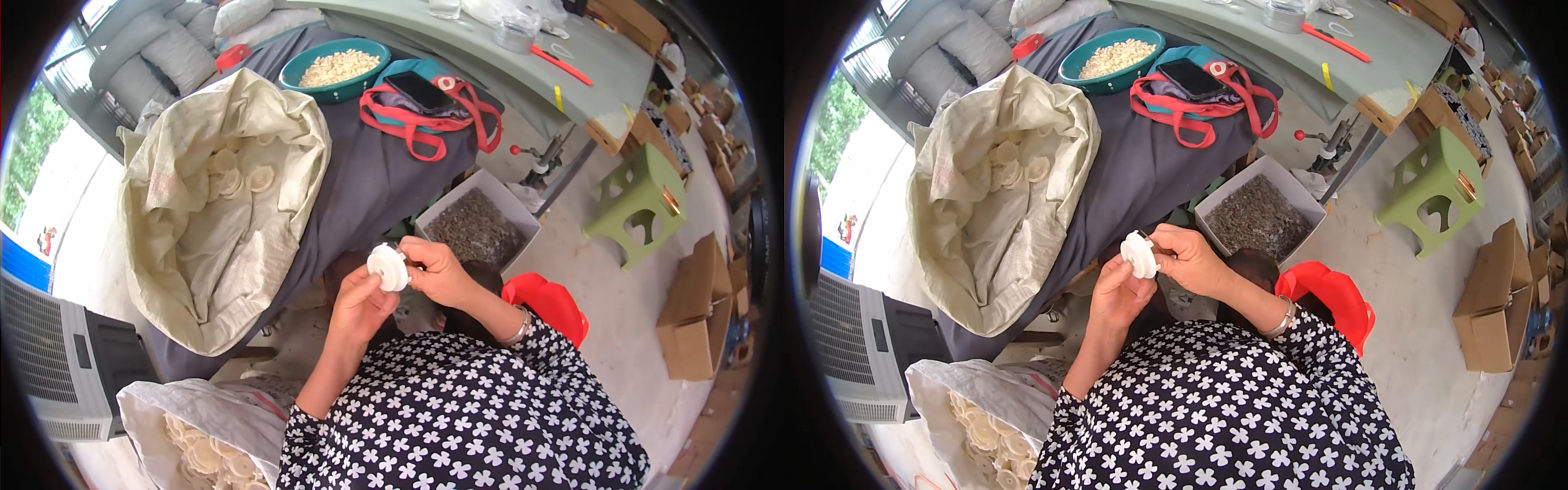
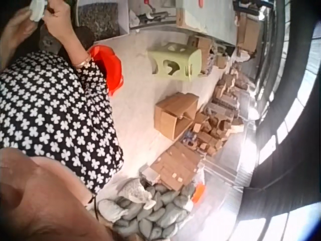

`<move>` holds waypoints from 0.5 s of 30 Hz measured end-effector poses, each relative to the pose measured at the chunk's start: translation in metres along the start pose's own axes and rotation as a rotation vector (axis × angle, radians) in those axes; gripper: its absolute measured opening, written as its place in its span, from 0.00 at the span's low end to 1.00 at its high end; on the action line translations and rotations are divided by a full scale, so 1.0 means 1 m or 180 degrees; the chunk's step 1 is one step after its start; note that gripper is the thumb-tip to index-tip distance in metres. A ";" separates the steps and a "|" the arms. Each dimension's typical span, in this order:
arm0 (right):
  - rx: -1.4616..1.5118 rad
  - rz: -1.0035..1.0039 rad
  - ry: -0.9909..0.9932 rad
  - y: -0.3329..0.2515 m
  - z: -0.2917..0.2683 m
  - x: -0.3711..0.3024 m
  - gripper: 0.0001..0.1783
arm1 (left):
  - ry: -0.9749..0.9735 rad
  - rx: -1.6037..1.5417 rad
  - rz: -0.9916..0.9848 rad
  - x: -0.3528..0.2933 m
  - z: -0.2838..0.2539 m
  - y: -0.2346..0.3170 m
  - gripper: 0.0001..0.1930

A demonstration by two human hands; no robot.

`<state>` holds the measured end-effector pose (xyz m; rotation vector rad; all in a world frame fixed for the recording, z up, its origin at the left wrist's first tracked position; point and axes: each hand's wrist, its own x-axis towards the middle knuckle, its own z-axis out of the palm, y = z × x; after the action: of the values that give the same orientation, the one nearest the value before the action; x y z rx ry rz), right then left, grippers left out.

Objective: Assembling small metal pins or springs into white circular plastic components.

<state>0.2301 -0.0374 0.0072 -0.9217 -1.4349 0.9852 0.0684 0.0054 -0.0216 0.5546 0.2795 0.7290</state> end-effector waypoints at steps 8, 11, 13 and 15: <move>-0.1114 0.0358 0.0612 0.000 -0.007 -0.005 0.06 | 0.1121 0.1186 0.0704 -0.002 -0.003 0.028 0.09; -0.1173 0.0326 0.0504 -0.007 -0.005 -0.004 0.06 | 0.1193 0.2297 0.0487 -0.004 -0.005 0.024 0.05; -0.1140 0.0290 0.0407 -0.010 -0.003 -0.002 0.06 | 0.1171 0.2647 0.0615 -0.003 -0.009 0.012 0.06; -0.1300 0.0120 0.0220 -0.011 0.000 0.000 0.06 | 0.1090 0.2796 0.0711 -0.003 -0.028 0.004 0.09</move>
<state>0.2298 -0.0407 0.0173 -1.2697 -1.5945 0.6887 0.0516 0.0162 -0.0421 1.3088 0.8869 0.9058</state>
